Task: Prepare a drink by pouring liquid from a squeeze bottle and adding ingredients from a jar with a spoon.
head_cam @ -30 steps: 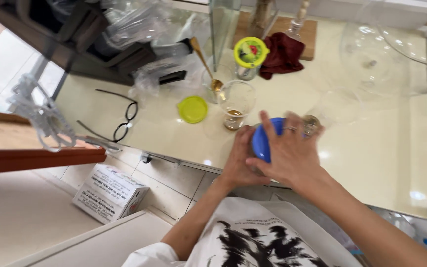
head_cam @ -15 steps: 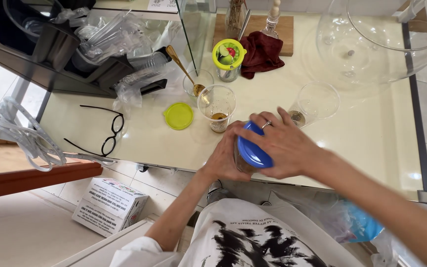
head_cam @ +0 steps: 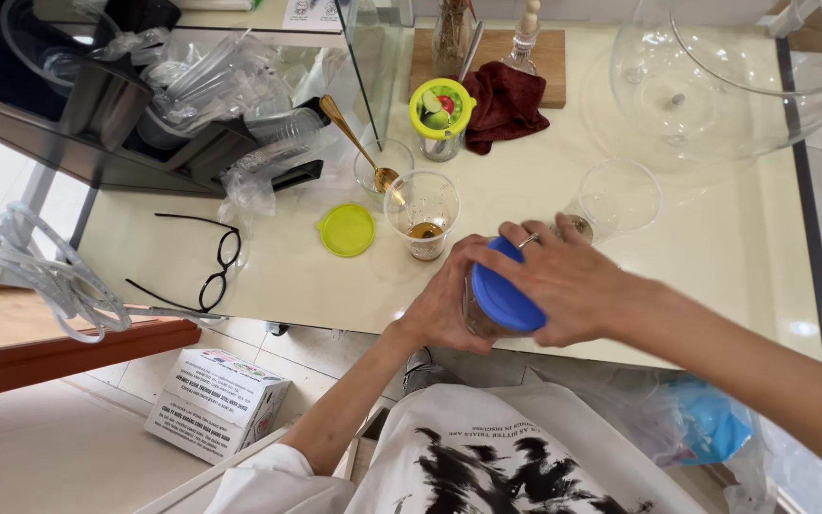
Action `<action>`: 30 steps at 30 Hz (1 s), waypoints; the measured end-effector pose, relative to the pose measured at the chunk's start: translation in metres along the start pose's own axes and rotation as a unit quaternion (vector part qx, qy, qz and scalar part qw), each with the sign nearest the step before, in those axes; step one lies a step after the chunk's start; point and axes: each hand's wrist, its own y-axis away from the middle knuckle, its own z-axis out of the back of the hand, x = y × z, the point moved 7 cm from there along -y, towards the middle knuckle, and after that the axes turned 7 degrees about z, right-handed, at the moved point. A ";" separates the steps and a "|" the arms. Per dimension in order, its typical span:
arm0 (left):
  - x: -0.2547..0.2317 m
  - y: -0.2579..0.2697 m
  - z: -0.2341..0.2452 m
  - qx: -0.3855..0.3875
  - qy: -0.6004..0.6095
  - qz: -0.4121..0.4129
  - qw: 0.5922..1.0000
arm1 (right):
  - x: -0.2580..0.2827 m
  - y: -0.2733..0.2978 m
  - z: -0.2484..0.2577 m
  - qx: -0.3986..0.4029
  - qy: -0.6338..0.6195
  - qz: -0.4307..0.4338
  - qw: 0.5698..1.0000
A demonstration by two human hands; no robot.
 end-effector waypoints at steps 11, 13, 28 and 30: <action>0.002 0.000 -0.007 -0.052 -0.004 -0.003 0.999 | -0.106 0.143 -0.149 -0.492 -0.641 0.048 0.587; 0.005 0.006 -0.011 -0.076 -0.019 0.007 0.997 | -0.109 0.131 -0.236 -0.547 -0.613 -0.116 0.558; -0.067 0.054 0.007 -0.154 -0.179 -0.045 0.971 | -0.010 0.108 -0.052 -0.514 -0.153 -0.101 0.838; -0.079 0.066 0.022 -0.171 -0.195 -0.040 0.965 | 0.012 0.047 -0.056 -0.220 -0.096 -0.131 0.962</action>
